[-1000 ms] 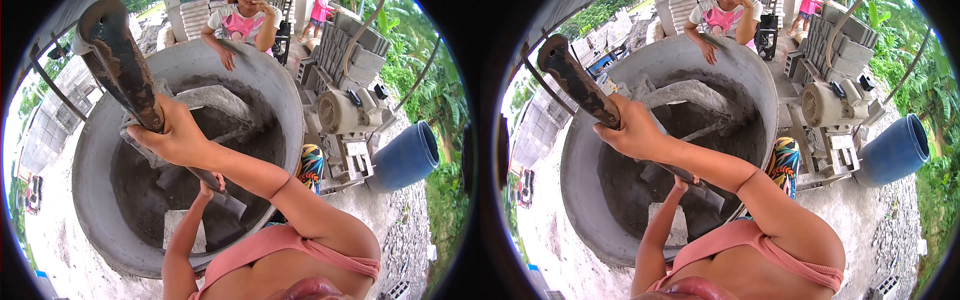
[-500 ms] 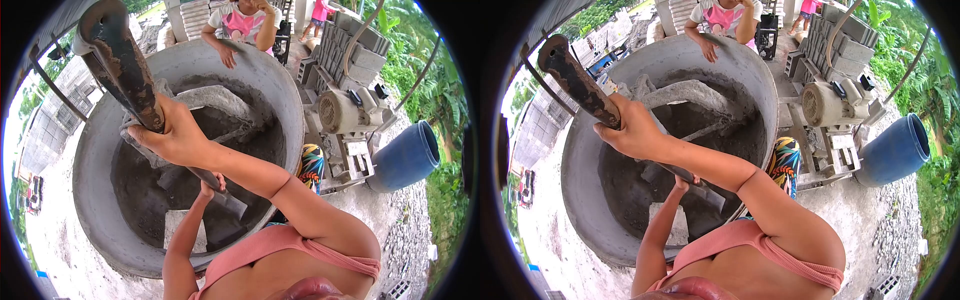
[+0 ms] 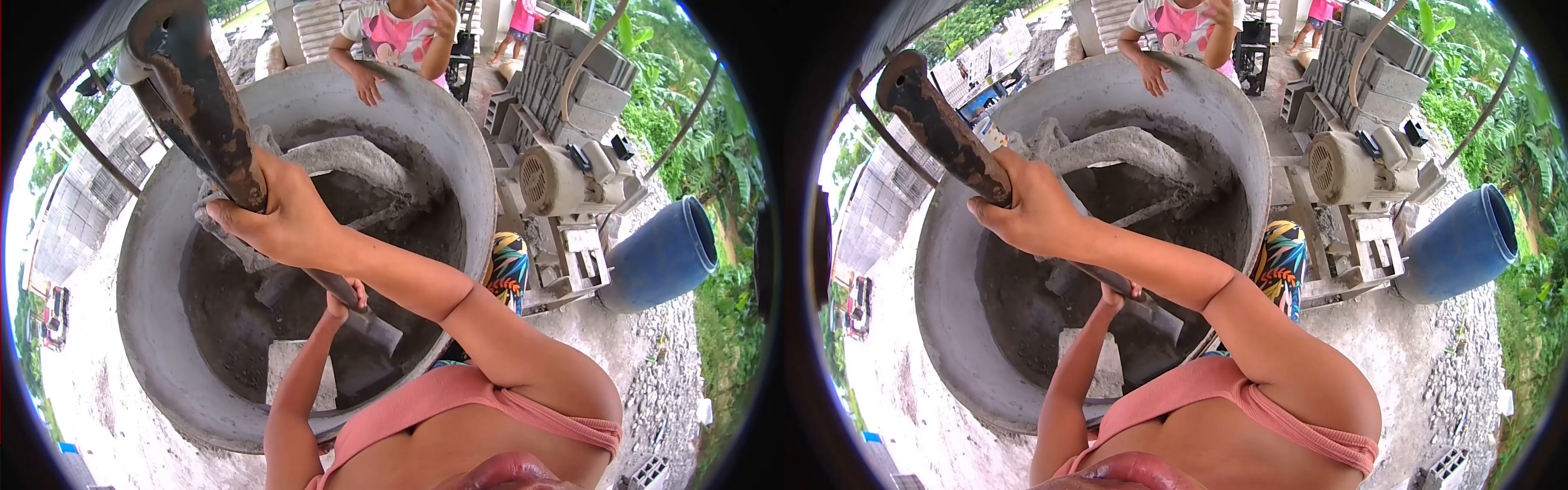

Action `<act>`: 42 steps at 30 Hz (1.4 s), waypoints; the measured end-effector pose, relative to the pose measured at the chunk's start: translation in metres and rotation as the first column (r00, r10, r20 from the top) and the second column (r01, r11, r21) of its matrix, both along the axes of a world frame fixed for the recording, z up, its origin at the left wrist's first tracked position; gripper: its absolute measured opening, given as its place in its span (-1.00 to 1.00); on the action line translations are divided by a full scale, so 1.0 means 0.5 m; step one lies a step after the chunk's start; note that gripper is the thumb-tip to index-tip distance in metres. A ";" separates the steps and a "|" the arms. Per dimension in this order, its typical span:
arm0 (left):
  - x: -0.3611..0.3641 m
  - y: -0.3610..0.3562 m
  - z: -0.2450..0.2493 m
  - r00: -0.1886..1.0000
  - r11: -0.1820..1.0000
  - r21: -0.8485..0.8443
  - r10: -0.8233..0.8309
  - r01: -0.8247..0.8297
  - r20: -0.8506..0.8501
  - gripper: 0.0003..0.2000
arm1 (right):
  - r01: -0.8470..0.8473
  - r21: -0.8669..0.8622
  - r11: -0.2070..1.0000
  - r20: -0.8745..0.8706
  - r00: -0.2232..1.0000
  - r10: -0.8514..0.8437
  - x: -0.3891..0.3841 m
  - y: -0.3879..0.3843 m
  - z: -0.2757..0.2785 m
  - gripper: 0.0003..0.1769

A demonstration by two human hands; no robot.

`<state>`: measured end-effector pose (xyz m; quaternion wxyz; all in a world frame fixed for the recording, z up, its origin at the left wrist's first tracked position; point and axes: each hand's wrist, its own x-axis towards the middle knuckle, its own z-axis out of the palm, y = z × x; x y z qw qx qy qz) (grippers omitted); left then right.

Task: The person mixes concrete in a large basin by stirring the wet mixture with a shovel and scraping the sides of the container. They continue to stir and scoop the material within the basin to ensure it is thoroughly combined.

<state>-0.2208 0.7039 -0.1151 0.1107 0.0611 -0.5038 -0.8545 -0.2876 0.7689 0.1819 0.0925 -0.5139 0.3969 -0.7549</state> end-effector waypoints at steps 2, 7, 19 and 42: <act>0.001 0.001 -0.001 1.000 1.000 0.004 0.007 -0.007 -0.004 -0.72 | 0.014 -0.026 1.000 0.010 1.000 -0.014 0.002 0.000 0.001 -0.72; 0.001 0.001 -0.001 1.000 0.999 0.033 0.012 -0.011 -0.008 -0.75 | 0.034 -0.029 0.999 -0.012 0.999 -0.034 0.000 -0.006 -0.003 -0.72; -0.002 0.001 0.001 0.998 1.000 0.024 -0.007 0.009 -0.056 -0.71 | 0.017 -0.002 1.000 0.009 1.000 -0.017 0.000 0.000 -0.001 -0.71; -0.002 0.001 0.004 0.999 0.998 0.057 -0.024 0.027 -0.042 -0.77 | 0.044 -0.028 0.999 0.005 0.999 -0.043 0.000 -0.001 -0.002 -0.69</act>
